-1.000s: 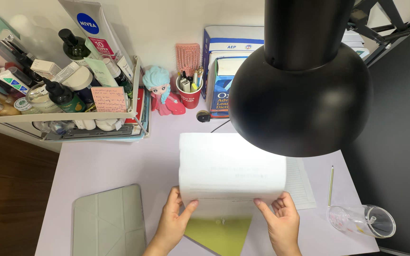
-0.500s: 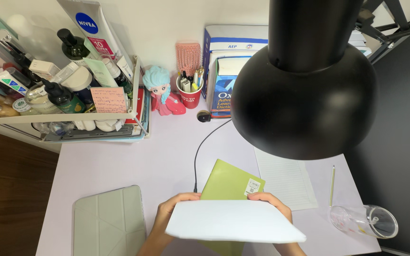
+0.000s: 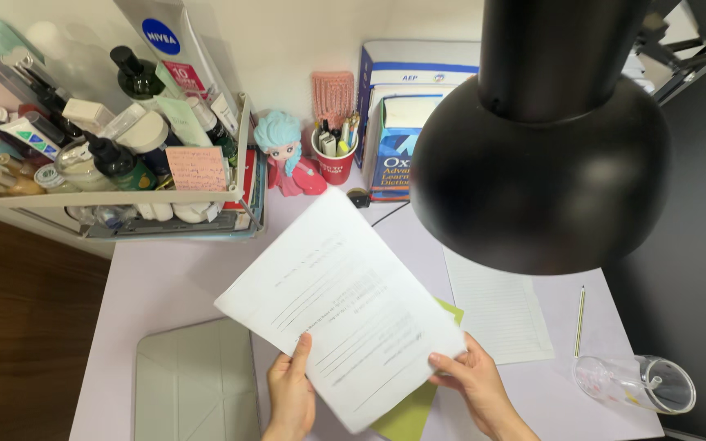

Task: The person clears papers and folders from a desk, places them into a storage shelf, and then coils a power cable with an adapter.

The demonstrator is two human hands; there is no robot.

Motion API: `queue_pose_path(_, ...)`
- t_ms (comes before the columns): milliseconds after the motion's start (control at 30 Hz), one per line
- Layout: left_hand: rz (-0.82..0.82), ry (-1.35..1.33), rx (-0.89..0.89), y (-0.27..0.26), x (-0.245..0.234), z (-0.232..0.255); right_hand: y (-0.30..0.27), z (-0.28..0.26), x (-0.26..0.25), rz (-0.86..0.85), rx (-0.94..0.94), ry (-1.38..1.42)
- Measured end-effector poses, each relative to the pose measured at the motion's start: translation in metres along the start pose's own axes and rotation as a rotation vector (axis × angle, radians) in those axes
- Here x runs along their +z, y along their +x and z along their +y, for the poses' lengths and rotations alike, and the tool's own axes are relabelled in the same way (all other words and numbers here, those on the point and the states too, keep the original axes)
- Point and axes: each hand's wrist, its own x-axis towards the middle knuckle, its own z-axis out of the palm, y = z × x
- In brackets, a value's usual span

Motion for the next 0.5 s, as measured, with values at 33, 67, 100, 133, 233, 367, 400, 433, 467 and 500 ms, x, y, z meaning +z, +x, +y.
queue_pose_path(33, 0.028, -0.041, -0.034, -0.004, 0.0, -0.006, -0.001, 0.007, -0.001, 0.002, 0.029, 0.099)
queue_pose_path(67, 0.057, -0.081, -0.069, -0.008, 0.0, -0.014, -0.004, 0.017, 0.003, -0.015, 0.08, 0.176)
queue_pose_path(100, 0.082, -0.126, -0.079, -0.009, 0.001, -0.022, -0.004, 0.028, 0.012, -0.033, 0.125, 0.257)
queue_pose_path(133, 0.107, -0.17, -0.089, -0.01, 0.001, -0.032, -0.003, 0.035, 0.019, -0.05, 0.169, 0.337)
queue_pose_path(233, 0.103, -0.232, -0.106, -0.008, -0.006, -0.06, 0.0, 0.052, 0.031, -0.091, 0.241, 0.284)
queue_pose_path(367, 0.117, -0.166, -0.099, 0.007, -0.025, -0.063, 0.009, 0.05, 0.016, -0.041, 0.181, 0.106)
queue_pose_path(400, 0.101, -0.148, -0.101, 0.01, -0.031, -0.054, 0.012, 0.047, 0.01, -0.039, 0.17, 0.041)
queue_pose_path(433, 0.088, -0.131, -0.104, 0.013, -0.039, -0.041, 0.014, 0.044, 0.003, -0.038, 0.161, -0.026)
queue_pose_path(467, 0.075, -0.114, -0.107, 0.016, -0.047, -0.028, 0.015, 0.04, -0.006, -0.038, 0.176, -0.066)
queue_pose_path(500, -0.011, -0.123, -0.105, 0.017, -0.054, -0.015, 0.019, 0.034, -0.013, -0.044, 0.19, -0.107)
